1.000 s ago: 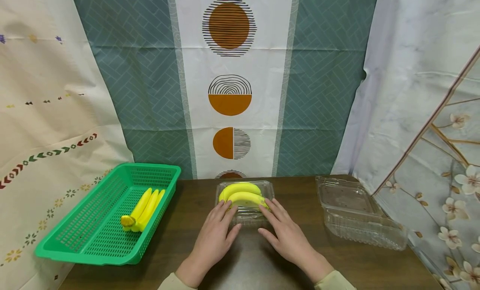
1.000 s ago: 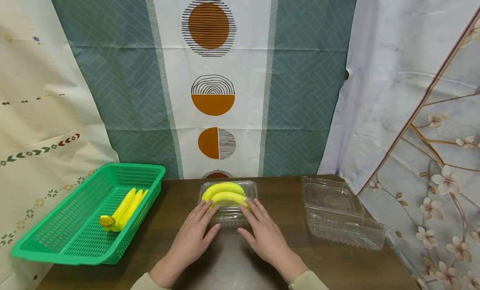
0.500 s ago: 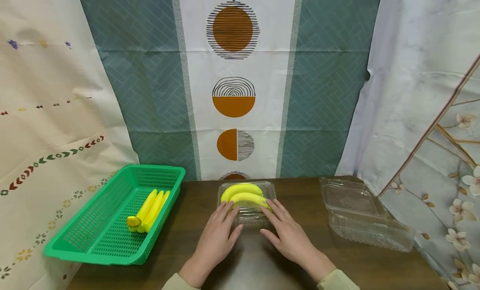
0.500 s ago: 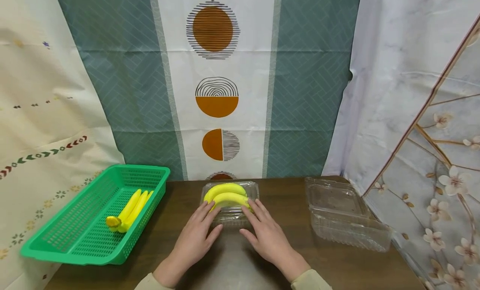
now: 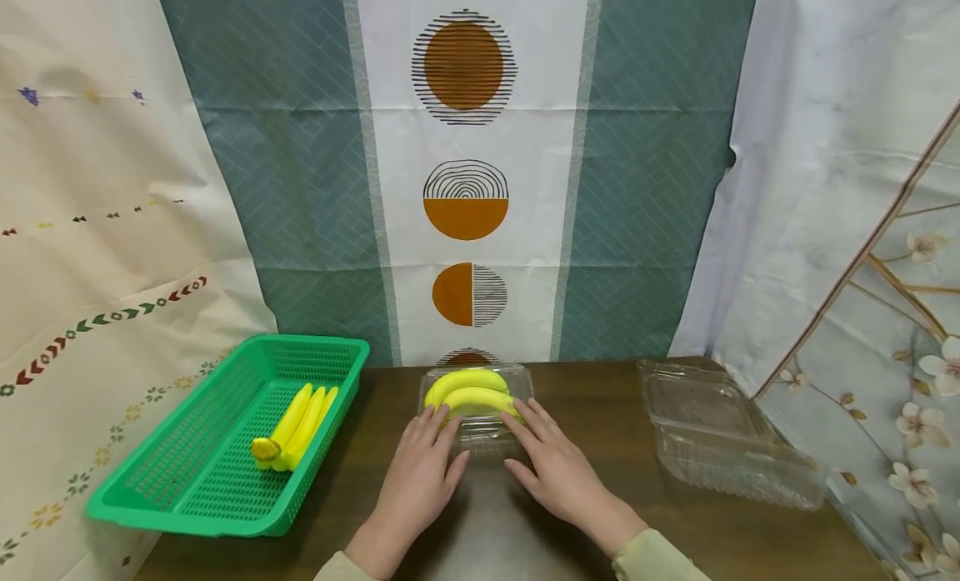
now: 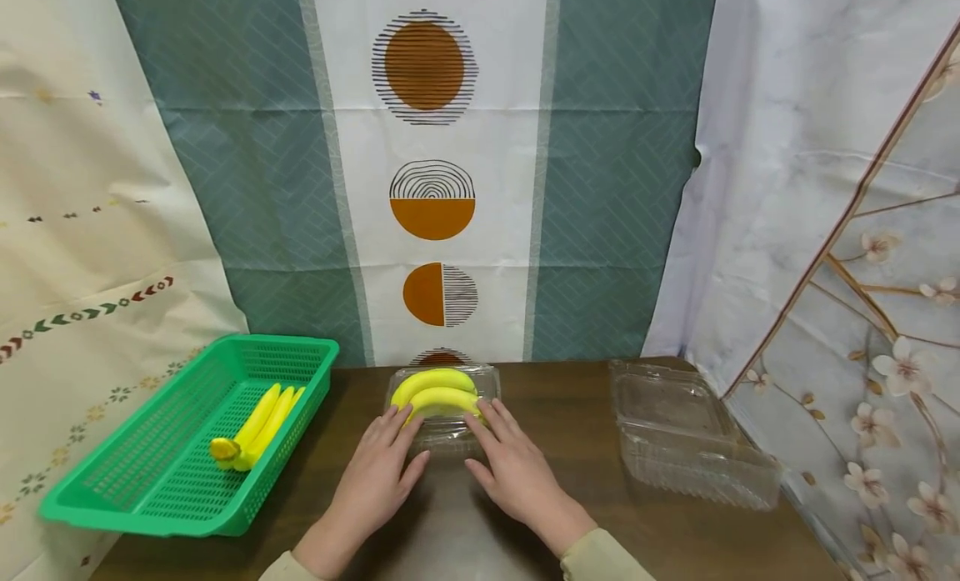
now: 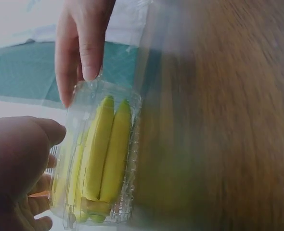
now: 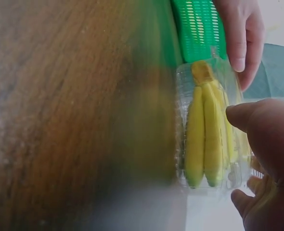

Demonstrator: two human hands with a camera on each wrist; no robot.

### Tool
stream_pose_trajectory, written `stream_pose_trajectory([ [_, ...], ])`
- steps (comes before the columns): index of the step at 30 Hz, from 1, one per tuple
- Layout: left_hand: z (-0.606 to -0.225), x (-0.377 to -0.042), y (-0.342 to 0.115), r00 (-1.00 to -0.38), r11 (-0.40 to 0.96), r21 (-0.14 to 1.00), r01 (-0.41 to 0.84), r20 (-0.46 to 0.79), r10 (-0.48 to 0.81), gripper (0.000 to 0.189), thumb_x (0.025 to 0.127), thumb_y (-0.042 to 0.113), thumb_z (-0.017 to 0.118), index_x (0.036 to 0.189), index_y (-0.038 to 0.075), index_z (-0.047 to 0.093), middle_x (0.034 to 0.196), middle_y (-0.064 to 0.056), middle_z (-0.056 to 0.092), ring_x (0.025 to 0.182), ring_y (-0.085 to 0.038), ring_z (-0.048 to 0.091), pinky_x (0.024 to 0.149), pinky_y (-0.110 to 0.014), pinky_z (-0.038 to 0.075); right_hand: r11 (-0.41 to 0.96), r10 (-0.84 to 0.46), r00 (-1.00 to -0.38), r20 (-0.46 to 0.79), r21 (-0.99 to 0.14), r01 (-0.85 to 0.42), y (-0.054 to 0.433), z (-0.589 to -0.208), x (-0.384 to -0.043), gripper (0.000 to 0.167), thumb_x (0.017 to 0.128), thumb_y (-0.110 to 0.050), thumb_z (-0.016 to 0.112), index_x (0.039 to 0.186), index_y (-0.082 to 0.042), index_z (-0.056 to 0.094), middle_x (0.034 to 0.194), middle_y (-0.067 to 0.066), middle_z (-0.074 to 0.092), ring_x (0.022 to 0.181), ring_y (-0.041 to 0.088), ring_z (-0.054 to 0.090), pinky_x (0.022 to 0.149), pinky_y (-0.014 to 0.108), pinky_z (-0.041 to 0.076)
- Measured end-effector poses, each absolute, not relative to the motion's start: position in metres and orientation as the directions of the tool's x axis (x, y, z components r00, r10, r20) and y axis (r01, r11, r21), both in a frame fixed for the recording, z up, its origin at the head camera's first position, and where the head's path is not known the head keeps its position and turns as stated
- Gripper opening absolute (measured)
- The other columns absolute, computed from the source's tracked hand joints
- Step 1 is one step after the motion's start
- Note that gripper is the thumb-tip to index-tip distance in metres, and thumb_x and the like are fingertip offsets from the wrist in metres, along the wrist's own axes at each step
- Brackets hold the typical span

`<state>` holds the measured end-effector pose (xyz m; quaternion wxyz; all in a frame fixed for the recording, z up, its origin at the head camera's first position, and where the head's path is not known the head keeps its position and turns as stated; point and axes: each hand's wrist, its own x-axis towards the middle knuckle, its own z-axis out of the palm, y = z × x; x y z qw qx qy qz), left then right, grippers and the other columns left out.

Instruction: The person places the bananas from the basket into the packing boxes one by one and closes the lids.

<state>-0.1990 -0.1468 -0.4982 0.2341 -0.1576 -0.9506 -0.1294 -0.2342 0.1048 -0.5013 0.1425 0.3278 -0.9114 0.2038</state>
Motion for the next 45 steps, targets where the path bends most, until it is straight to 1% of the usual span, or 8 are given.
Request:
stream_pose_trajectory([
  [3,-0.497,-0.198,-0.150,-0.828,0.927,0.132,0.351,0.506,0.242,0.054,0.103,0.030,0.081,0.145,-0.001,0.068,0.156,-0.024,0.059,0.150,-0.047,0.050,0.125,-0.062,0.037,0.698,-0.558,-0.733,0.389,-0.257,-0.668,0.098,-0.500,-0.238,0.070,0.106,-0.032,0.079,0.167,-0.011,0.050,0.176,0.016,0.037,0.165,0.037,0.029,0.117,0.056,0.049],
  [7,-0.494,-0.197,-0.150,-0.816,0.932,0.119,0.343,0.529,0.233,0.053,0.102,0.025,0.083,0.141,-0.006,0.068,0.153,-0.027,0.061,0.146,-0.048,0.054,0.122,-0.061,0.042,0.698,-0.569,-0.727,0.384,-0.241,-0.674,0.091,-0.500,-0.240,0.070,0.106,-0.032,0.078,0.166,-0.011,0.050,0.175,0.017,0.038,0.164,0.038,0.031,0.118,0.055,0.048],
  [10,-0.493,-0.199,-0.147,-0.807,0.937,0.104,0.334,0.545,0.227,0.052,0.100,0.024,0.084,0.140,-0.005,0.069,0.150,-0.027,0.062,0.143,-0.049,0.056,0.119,-0.061,0.045,0.700,-0.571,-0.726,0.384,-0.234,-0.674,0.088,-0.499,-0.241,0.070,0.106,-0.032,0.079,0.167,-0.011,0.050,0.176,0.017,0.037,0.164,0.038,0.031,0.118,0.055,0.048],
  [20,-0.491,-0.199,-0.152,-0.815,0.948,0.088,0.305,0.538,0.213,0.058,0.096,0.024,0.088,0.145,0.001,0.067,0.152,-0.029,0.060,0.144,-0.052,0.054,0.119,-0.063,0.044,0.704,-0.586,-0.715,0.382,-0.196,-0.682,0.077,-0.498,-0.246,0.071,0.105,-0.029,0.080,0.167,-0.010,0.049,0.175,0.018,0.038,0.163,0.037,0.032,0.117,0.053,0.049],
  [26,-0.492,-0.200,-0.158,-0.800,0.954,0.069,0.290,0.565,0.202,0.056,0.090,0.014,0.087,0.141,-0.001,0.070,0.149,-0.031,0.061,0.141,-0.054,0.056,0.116,-0.064,0.046,0.703,-0.599,-0.712,0.367,-0.184,-0.687,0.067,-0.497,-0.253,0.070,0.106,-0.027,0.078,0.167,-0.010,0.049,0.175,0.017,0.038,0.164,0.037,0.031,0.117,0.052,0.049],
  [30,-0.490,-0.203,-0.159,-0.817,0.958,0.083,0.276,0.545,0.188,0.054,0.090,0.010,0.083,0.141,-0.001,0.070,0.150,-0.032,0.061,0.142,-0.054,0.056,0.117,-0.065,0.046,0.709,-0.606,-0.702,0.376,-0.146,-0.690,0.064,-0.497,-0.258,0.069,0.106,-0.022,0.078,0.167,-0.010,0.049,0.174,0.017,0.040,0.163,0.037,0.033,0.118,0.050,0.049],
  [36,-0.487,-0.208,-0.159,-0.847,0.965,0.089,0.246,0.503,0.169,0.052,0.093,0.014,0.084,0.141,-0.001,0.070,0.150,-0.033,0.061,0.143,-0.055,0.055,0.119,-0.065,0.044,0.706,-0.612,-0.687,0.391,-0.119,-0.698,0.061,-0.499,-0.263,0.067,0.105,-0.013,0.078,0.166,-0.009,0.050,0.172,0.017,0.042,0.162,0.038,0.036,0.118,0.049,0.049],
  [45,-0.485,-0.211,-0.168,-0.852,0.971,0.086,0.221,0.503,0.149,0.053,0.094,0.019,0.087,0.141,0.000,0.070,0.149,-0.036,0.059,0.142,-0.056,0.055,0.119,-0.067,0.043,0.707,-0.632,-0.691,0.352,-0.102,-0.699,0.047,-0.497,-0.267,0.072,0.105,-0.021,0.078,0.169,-0.010,0.046,0.175,0.016,0.038,0.164,0.037,0.031,0.119,0.047,0.048],
])
